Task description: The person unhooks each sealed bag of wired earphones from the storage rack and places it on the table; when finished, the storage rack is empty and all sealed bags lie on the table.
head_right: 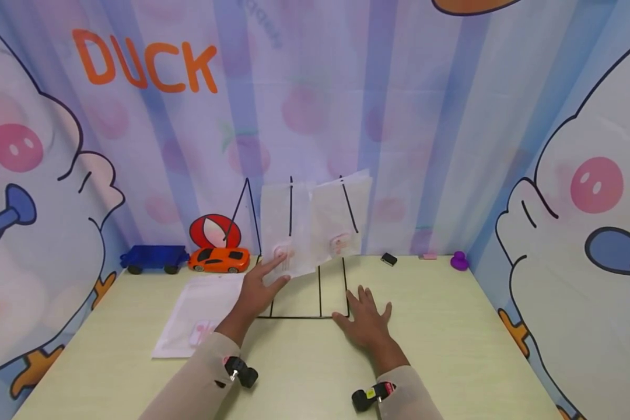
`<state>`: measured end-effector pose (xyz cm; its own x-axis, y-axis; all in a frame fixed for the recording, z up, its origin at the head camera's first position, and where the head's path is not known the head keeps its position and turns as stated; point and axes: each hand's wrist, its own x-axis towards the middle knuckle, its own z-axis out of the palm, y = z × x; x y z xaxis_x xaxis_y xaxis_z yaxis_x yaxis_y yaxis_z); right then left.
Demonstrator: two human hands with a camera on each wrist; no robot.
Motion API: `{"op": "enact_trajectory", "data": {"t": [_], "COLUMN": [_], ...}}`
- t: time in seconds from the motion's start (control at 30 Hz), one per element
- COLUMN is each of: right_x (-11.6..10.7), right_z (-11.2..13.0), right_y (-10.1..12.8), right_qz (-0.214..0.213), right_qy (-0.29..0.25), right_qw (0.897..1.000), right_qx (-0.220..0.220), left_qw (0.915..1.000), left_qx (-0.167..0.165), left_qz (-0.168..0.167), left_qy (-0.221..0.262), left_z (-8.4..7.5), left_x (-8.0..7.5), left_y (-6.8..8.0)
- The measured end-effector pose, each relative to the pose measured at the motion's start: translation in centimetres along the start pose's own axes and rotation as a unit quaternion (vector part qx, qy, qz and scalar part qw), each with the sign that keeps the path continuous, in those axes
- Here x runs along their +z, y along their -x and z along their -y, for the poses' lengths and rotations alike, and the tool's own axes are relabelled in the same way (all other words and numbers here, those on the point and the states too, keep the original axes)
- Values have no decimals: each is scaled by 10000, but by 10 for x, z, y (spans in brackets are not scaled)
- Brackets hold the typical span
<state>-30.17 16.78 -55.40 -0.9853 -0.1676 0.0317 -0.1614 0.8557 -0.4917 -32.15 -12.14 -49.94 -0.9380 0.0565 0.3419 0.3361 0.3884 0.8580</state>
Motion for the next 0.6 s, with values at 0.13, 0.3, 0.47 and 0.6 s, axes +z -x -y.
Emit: {"op": "enact_trajectory", "data": {"t": [0.13, 0.3, 0.47, 0.6], "right_x": [1, 1, 0, 0], "right_z": [-1, -2, -1, 0], "right_y": [-1, -2, 0, 1], "right_qz": [-12, 21, -15, -20], "right_qy": [37, 35, -39, -36], "right_qw": [10000, 10000, 10000, 10000], "right_qx": [-1, 4, -3, 4], "left_qw": [9999, 9993, 9983, 9970], "left_qx": [-19, 118, 274, 495], "left_qz": [-153, -359, -519, -587], "left_qy": [20, 24, 4, -9], "left_z": [-4, -10, -15, -19], "left_x": [-1, -3, -5, -6], "left_y": [7, 16, 26, 32]}}
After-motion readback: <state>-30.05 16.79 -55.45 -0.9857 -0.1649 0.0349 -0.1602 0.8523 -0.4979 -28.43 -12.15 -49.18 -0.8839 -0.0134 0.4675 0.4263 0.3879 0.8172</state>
